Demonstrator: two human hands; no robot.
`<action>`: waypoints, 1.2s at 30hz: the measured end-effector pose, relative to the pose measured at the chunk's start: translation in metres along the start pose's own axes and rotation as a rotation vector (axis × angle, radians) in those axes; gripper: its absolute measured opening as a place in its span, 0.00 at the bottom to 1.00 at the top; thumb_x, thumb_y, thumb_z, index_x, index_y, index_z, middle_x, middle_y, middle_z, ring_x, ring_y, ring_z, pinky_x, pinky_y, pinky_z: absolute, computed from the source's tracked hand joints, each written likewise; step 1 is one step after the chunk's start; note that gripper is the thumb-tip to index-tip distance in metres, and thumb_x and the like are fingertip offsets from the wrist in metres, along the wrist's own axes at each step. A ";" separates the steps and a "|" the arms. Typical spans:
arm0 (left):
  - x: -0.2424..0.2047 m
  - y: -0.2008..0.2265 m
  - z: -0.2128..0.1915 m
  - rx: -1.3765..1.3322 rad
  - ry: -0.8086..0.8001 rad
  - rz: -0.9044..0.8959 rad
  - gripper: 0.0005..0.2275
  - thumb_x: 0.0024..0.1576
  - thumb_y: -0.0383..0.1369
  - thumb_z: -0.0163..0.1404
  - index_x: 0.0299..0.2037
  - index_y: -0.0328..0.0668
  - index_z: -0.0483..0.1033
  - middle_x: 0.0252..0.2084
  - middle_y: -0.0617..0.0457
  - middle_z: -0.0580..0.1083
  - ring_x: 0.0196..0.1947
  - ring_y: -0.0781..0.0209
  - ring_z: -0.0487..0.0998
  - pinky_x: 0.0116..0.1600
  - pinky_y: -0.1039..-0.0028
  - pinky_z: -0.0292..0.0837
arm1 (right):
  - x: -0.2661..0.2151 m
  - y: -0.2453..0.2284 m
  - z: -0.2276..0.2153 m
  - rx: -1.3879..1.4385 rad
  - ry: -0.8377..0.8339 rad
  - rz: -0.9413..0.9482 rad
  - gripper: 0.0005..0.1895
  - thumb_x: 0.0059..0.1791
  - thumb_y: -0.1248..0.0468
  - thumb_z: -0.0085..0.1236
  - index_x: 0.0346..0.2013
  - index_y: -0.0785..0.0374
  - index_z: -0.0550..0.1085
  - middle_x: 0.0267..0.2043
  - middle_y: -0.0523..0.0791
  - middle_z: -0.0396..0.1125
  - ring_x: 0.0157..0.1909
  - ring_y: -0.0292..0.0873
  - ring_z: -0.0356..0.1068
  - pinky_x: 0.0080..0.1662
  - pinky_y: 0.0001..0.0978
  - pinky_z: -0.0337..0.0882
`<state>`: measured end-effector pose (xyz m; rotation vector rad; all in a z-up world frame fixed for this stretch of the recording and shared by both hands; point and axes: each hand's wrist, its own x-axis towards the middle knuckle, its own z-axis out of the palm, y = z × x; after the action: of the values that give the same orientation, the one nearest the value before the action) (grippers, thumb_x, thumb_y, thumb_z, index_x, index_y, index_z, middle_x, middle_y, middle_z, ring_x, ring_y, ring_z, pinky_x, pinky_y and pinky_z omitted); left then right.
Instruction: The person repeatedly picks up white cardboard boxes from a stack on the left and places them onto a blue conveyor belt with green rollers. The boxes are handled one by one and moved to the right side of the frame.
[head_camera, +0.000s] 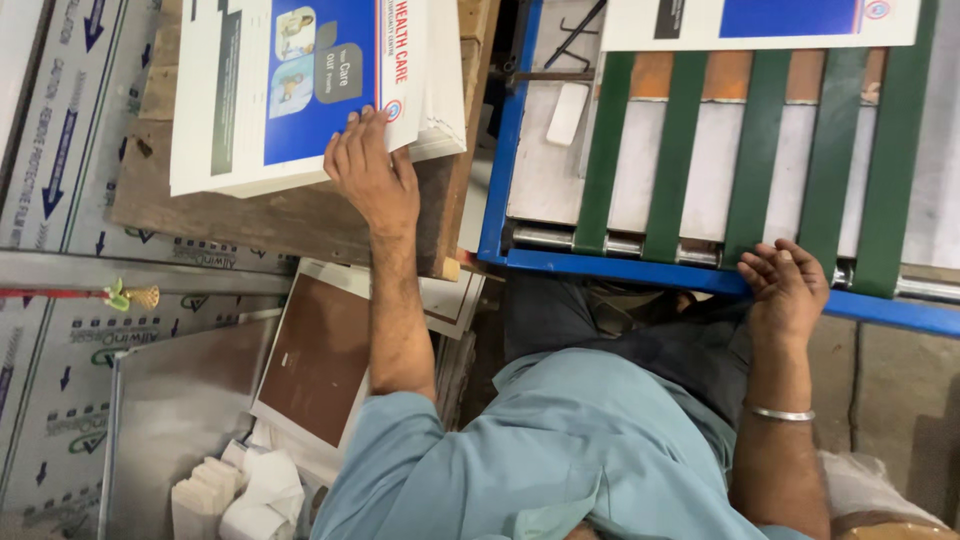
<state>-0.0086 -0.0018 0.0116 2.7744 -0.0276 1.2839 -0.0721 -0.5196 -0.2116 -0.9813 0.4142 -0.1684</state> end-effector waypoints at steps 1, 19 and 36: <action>0.003 -0.002 -0.007 -0.026 -0.049 0.026 0.18 0.60 0.31 0.54 0.61 0.41 0.73 0.62 0.47 0.74 0.66 0.47 0.70 0.72 0.53 0.55 | 0.000 -0.003 0.006 0.010 -0.007 0.024 0.11 0.61 0.67 0.51 0.56 0.70 0.69 0.48 0.53 0.72 0.45 0.48 0.77 0.47 0.37 0.83; -0.006 0.163 0.016 -0.218 -0.412 0.283 0.24 0.56 0.41 0.56 0.61 0.35 0.73 0.65 0.41 0.69 0.68 0.46 0.64 0.74 0.44 0.48 | -0.026 -0.053 0.273 0.217 -0.770 0.220 0.26 0.60 0.64 0.51 0.72 0.64 0.60 0.68 0.49 0.67 0.62 0.48 0.73 0.57 0.41 0.78; 0.018 -0.012 -0.012 -0.129 -0.102 0.090 0.24 0.52 0.32 0.69 0.59 0.43 0.76 0.55 0.52 0.72 0.57 0.47 0.70 0.63 0.55 0.65 | 0.123 -0.082 0.035 0.002 0.157 -0.328 0.14 0.57 0.76 0.47 0.58 0.77 0.66 0.53 0.61 0.76 0.49 0.58 0.83 0.46 0.49 0.89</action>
<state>-0.0052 0.0111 0.0321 2.7523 -0.2360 1.1148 0.0579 -0.5777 -0.1591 -1.0330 0.3939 -0.5444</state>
